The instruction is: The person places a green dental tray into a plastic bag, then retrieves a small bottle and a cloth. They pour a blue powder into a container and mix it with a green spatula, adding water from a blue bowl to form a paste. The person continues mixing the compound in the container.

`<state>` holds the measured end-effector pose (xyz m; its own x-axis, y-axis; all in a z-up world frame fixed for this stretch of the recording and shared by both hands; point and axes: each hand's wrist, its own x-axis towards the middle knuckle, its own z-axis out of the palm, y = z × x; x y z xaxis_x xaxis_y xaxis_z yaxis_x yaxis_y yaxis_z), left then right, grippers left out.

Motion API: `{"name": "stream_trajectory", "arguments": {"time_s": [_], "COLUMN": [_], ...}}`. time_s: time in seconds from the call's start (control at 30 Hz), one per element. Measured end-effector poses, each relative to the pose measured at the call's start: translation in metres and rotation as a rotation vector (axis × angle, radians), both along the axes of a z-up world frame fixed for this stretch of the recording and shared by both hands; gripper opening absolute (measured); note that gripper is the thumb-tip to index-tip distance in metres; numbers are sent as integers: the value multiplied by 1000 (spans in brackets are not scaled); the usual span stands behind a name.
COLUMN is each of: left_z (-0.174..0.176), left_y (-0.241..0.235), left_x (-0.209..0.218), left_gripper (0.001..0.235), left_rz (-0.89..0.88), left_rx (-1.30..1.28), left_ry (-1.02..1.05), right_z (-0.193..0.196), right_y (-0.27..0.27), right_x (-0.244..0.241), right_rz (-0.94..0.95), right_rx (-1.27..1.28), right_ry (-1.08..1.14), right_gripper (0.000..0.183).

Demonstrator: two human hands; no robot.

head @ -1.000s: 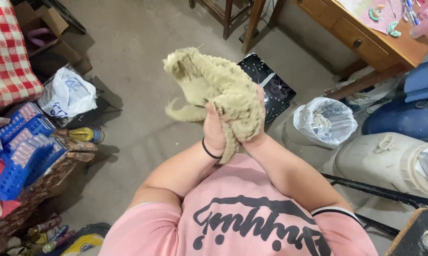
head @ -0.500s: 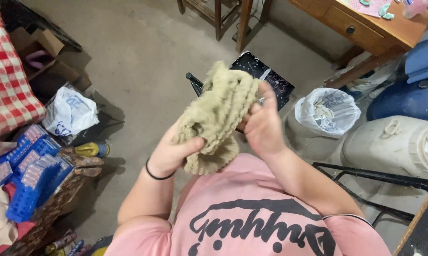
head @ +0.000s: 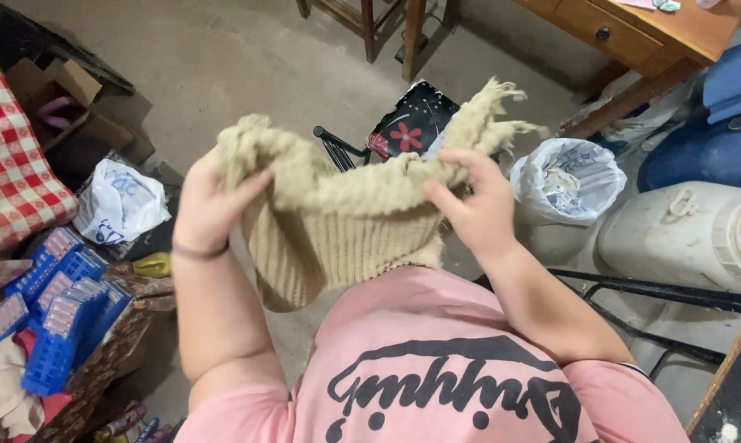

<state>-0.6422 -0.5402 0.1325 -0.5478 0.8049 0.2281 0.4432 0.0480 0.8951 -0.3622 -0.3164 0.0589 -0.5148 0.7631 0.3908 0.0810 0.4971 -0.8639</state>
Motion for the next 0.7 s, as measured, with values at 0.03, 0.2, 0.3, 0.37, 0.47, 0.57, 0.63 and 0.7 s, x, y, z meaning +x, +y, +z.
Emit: {"name": "stream_trajectory", "arguments": {"time_s": [0.03,0.2,0.3,0.37,0.47,0.57,0.63,0.7], "left_z": [-41,-188,-257,-263,-296,-308,-307,-307], "left_y": [12,89,113,132,136,148,161,179], "left_x": [-21,-47,-16,15,31,31,30,30], "left_gripper": [41,54,55,63,62,68,78,80], "left_rz": [-8,181,-9,-226,-534,-683,-755,-756], "left_rx": [2,-428,-857,-859,-974,-1158,-1263,-1393], "left_ry": [1,161,269,286,428,604,659,650], "right_z": [-16,-132,-147,-150,-151,-147,-148,-152], "right_y": [7,41,38,35,10,-22,-51,-78], "right_x": [-6,10,65,107,180,249,286,317], "right_rz": [-8,292,312,185,-12,-217,-350,-426], "right_rx": [2,-455,-323,-434,-636,-748,-805,-787], "right_ry": [1,-506,-953,-982,-1014,-1025,-1026,-1043], "right_gripper": [53,94,73,70,68,67,66,64]}}
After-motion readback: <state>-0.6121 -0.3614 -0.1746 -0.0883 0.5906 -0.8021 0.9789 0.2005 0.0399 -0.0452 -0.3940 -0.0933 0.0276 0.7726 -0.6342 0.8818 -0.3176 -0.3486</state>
